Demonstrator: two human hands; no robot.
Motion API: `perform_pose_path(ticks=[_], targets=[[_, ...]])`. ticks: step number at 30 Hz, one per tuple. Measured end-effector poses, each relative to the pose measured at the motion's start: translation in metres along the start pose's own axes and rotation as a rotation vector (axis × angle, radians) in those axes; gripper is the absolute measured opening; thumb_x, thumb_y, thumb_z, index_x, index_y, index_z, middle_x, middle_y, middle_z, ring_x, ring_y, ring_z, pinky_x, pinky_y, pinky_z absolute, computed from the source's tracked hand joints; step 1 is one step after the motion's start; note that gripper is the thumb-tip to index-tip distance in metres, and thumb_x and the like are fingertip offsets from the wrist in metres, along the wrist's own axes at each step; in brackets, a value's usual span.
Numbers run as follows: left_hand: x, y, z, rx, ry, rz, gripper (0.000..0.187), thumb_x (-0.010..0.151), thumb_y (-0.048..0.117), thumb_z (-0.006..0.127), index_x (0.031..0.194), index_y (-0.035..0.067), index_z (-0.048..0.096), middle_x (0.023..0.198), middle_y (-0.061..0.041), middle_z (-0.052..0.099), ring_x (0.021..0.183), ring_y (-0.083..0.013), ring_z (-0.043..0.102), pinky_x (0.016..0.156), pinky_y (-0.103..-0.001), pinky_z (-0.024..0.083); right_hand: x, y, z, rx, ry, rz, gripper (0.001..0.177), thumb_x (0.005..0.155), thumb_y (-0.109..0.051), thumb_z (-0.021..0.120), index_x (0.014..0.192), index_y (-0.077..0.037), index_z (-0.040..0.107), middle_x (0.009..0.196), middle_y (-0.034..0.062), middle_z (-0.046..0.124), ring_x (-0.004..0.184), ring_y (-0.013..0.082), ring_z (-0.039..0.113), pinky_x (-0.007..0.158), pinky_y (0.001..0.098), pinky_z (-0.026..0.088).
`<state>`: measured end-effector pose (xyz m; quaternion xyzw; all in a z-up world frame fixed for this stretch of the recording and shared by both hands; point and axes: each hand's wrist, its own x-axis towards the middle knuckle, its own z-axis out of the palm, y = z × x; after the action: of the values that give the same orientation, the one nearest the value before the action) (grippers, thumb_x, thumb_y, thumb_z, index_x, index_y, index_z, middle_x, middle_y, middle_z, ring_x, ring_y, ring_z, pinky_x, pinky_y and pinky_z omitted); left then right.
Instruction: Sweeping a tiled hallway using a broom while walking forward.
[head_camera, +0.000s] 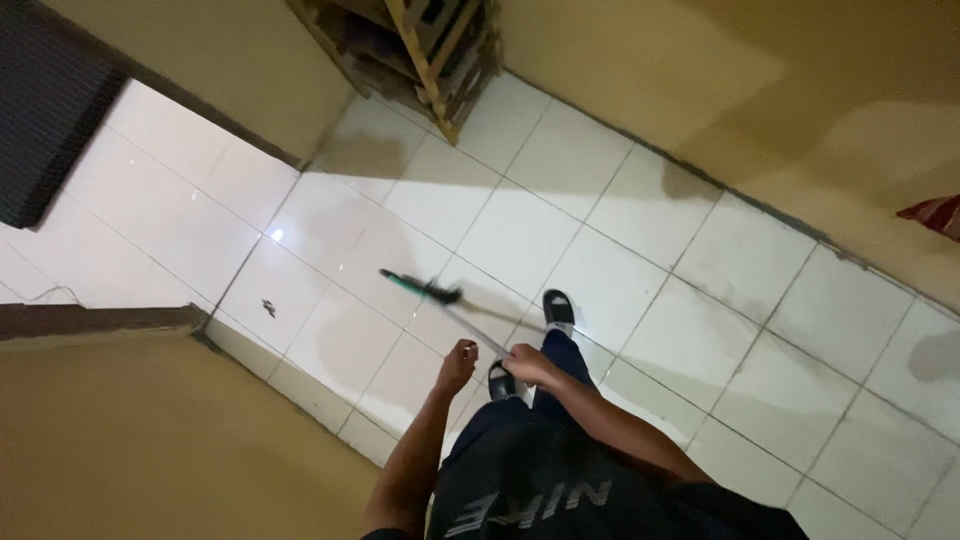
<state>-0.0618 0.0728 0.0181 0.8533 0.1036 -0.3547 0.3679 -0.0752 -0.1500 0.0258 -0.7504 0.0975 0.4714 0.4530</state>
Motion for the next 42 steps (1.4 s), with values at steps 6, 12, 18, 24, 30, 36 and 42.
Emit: perform_pose_path(ticks=[6, 12, 18, 24, 30, 36, 42], targets=[[-0.023, 0.023, -0.001, -0.900, -0.141, -0.196, 0.050, 0.110, 0.049, 0.065, 0.120, 0.000, 0.063, 0.110, -0.019, 0.073, 0.105, -0.0411, 0.081, 0.098, -0.061, 0.066, -0.055, -0.028, 0.016, 0.817, 0.027, 0.175, 0.038, 0.104, -0.023, 0.068, 0.125, 0.009, 0.066, 0.091, 0.0040, 0.052, 0.075, 0.0140, 0.052, 0.054, 0.0265, 0.041], [-0.036, 0.060, 0.002, -0.944, -0.192, -0.126, 0.069, 0.107, 0.037, 0.080, 0.150, -0.007, 0.049, 0.126, -0.025, 0.069, 0.113, -0.0403, 0.075, 0.101, -0.058, 0.066, -0.058, -0.025, 0.007, -0.323, 0.052, -0.169, 0.064, 0.109, -0.044, 0.052, 0.152, 0.003, 0.062, 0.124, 0.0300, 0.076, 0.110, 0.0471, 0.077, 0.081, 0.0563, 0.068], [-0.041, 0.111, -0.002, -0.920, -0.294, -0.074, 0.073, 0.107, 0.032, 0.075, 0.162, -0.002, 0.041, 0.137, -0.019, 0.059, 0.125, -0.0358, 0.068, 0.108, -0.055, 0.064, -0.125, -0.069, -0.019, 0.370, 0.231, -0.093, 0.050, 0.108, -0.032, 0.060, 0.147, -0.001, 0.054, 0.090, 0.0148, 0.062, 0.055, 0.0214, 0.059, 0.039, 0.0317, 0.047], [0.001, 0.115, 0.013, -0.891, -0.405, -0.133, 0.050, 0.096, 0.027, 0.088, 0.129, -0.005, 0.066, 0.113, -0.015, 0.068, 0.111, -0.0309, 0.071, 0.101, -0.053, 0.063, -0.089, -0.042, -0.025, 0.464, 0.212, -0.185, 0.054, 0.114, -0.044, 0.053, 0.134, 0.004, 0.066, 0.071, 0.0161, 0.068, 0.044, 0.0246, 0.062, 0.035, 0.0358, 0.051], [-0.004, 0.120, -0.019, -0.557, -0.363, -0.059, 0.039, 0.103, 0.035, 0.075, 0.116, -0.002, 0.077, 0.101, -0.014, 0.074, 0.100, -0.0275, 0.073, 0.094, -0.045, 0.065, -0.120, -0.049, -0.061, 0.336, 0.217, -0.304, 0.040, 0.114, -0.031, 0.056, 0.133, -0.001, 0.073, 0.066, 0.0118, 0.071, 0.042, 0.0195, 0.064, 0.036, 0.0302, 0.055], [-0.042, 0.128, -0.043, -0.137, -0.326, -0.109, 0.060, 0.091, 0.020, 0.074, 0.148, 0.006, 0.057, 0.116, -0.008, 0.073, 0.098, -0.0189, 0.070, 0.085, -0.031, 0.060, -0.184, -0.067, -0.110, 0.380, 0.272, -0.095, 0.034, 0.118, -0.031, 0.048, 0.133, -0.012, 0.071, 0.076, 0.0050, 0.065, 0.059, 0.0146, 0.049, 0.055, 0.0305, 0.036], [0.007, 0.043, -0.034, 0.123, -0.130, -0.147, 0.048, 0.104, 0.042, 0.055, 0.129, 0.004, 0.068, 0.105, -0.006, 0.076, 0.085, -0.0207, 0.069, 0.071, -0.041, 0.050, -0.185, -0.048, -0.140, 0.477, 0.345, -0.021, 0.036, 0.117, -0.037, 0.054, 0.129, -0.010, 0.077, 0.082, 0.0086, 0.066, 0.069, 0.0182, 0.055, 0.064, 0.0321, 0.044]])
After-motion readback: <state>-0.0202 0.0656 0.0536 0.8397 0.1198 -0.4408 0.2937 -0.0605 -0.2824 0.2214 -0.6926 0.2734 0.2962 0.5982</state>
